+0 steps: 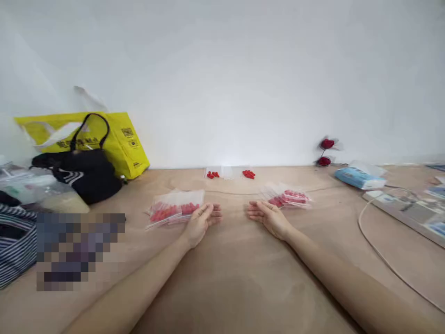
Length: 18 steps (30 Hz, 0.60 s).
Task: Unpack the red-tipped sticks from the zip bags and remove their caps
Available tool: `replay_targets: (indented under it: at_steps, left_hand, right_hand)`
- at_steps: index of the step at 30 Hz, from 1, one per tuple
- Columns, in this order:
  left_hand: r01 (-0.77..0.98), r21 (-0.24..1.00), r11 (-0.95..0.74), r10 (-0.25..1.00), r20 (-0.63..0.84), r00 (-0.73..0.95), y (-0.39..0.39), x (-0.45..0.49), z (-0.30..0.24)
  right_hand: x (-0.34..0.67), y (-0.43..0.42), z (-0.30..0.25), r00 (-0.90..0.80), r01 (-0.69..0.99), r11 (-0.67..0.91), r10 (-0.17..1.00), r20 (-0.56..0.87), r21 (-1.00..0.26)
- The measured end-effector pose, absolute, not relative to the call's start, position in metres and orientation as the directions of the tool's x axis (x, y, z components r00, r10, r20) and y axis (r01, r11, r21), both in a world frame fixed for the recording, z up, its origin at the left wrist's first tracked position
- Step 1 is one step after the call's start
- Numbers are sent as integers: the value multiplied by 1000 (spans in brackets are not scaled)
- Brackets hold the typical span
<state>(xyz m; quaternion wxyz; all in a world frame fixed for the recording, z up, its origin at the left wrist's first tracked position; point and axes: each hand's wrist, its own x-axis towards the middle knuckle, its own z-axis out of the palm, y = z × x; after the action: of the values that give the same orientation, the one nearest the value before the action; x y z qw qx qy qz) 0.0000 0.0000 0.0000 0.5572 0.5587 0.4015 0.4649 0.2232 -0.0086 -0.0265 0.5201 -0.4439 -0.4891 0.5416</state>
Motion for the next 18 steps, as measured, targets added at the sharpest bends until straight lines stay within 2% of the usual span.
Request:
replay_targets:
  at_steps: [2,3,4,5,7,8,10,12,14,18]
  left_hand:
    - [161,941,-298,939,258,229,-1,-9,1]
    - [287,869,-403,906,334,259,-1,-15,4]
    - [414,764,-494,866,392,311,-1,-21,7]
    - [540,583,-606,795,447,409,1,-28,13]
    - [670,213,-711,693,379,614,5,-44,26]
    - [717,75,-693,698,317,642,8,-51,32]
    - [783,-101,-614,754,217,619,13,-63,43]
    - [821,-181,-541,805,172,568,17,-70,48]
    - [833,-196,-518,821,158,548,19,-72,49]
    - [809,-71,-584,770,268,579,15,-62,47]
  right_hand:
    - [219,-16,-27,-146,101,180,976,164,-978]
    - [216,-19,-26,-198,202,266,954,227,-943]
    - [214,-22,-26,-256,290,354,924,284,-889]
    - [213,-25,-25,-336,374,462,876,347,-804]
    - [210,-29,-23,-465,469,617,781,418,-631]
    - [209,-30,-22,-497,496,656,751,434,-569]
    - [208,-30,-21,-512,532,680,733,448,-505]
    - [208,-30,-21,-506,549,680,733,454,-486]
    - [209,-29,-20,-507,554,682,731,456,-477]
    - [210,-29,-20,-514,556,687,727,455,-468]
